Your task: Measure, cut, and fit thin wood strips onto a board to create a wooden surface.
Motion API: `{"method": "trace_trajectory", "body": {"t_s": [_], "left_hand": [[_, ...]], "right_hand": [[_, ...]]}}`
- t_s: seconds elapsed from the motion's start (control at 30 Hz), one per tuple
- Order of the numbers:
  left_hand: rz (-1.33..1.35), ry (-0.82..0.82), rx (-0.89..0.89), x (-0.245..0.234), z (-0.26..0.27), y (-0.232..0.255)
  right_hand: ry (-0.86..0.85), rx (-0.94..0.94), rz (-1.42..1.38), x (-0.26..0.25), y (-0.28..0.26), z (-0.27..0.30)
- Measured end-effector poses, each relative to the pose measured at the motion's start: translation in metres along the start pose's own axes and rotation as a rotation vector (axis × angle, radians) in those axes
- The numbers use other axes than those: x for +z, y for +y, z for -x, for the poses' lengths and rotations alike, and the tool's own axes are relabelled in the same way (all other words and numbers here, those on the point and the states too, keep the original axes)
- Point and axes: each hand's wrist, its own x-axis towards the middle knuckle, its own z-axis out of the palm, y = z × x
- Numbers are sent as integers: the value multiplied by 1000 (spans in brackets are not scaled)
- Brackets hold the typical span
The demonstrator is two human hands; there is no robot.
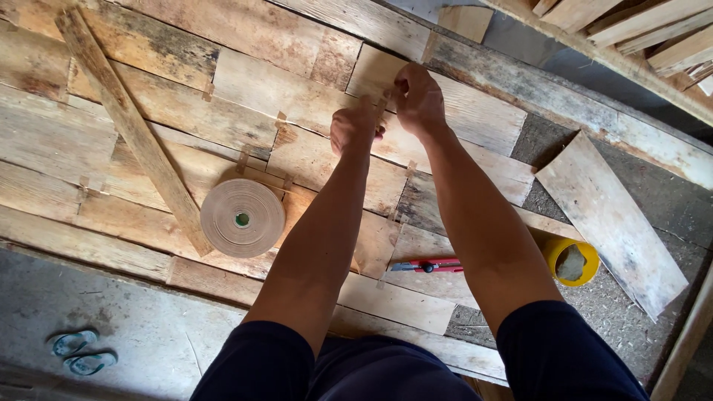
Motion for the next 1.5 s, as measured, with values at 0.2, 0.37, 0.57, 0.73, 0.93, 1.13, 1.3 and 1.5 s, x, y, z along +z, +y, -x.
{"method": "trace_trajectory", "body": {"t_s": [0.2, 0.37, 0.57, 0.73, 0.93, 1.13, 1.3, 1.5], "left_hand": [[90, -29, 20, 6, -16, -12], [89, -6, 99, 5, -9, -14], [22, -77, 4, -6, 3, -2], [54, -91, 16, -3, 7, -8], [-20, -44, -12, 1, 0, -9], [83, -132, 59, 6, -14, -19], [262, -227, 117, -2, -3, -22], [428, -324, 132, -6, -10, -28]], "right_hand": [[-42, -120, 73, -16, -41, 14], [70, -170, 240, 9, -13, 21], [-23, -158, 150, -19, -26, 39], [64, -296, 324, -54, -55, 136], [-97, -202, 375, -83, -85, 270], [-193, -178, 434, -94, -68, 329], [-274, -167, 462, -91, -55, 341], [-217, -316, 483, -98, -43, 343]]}}
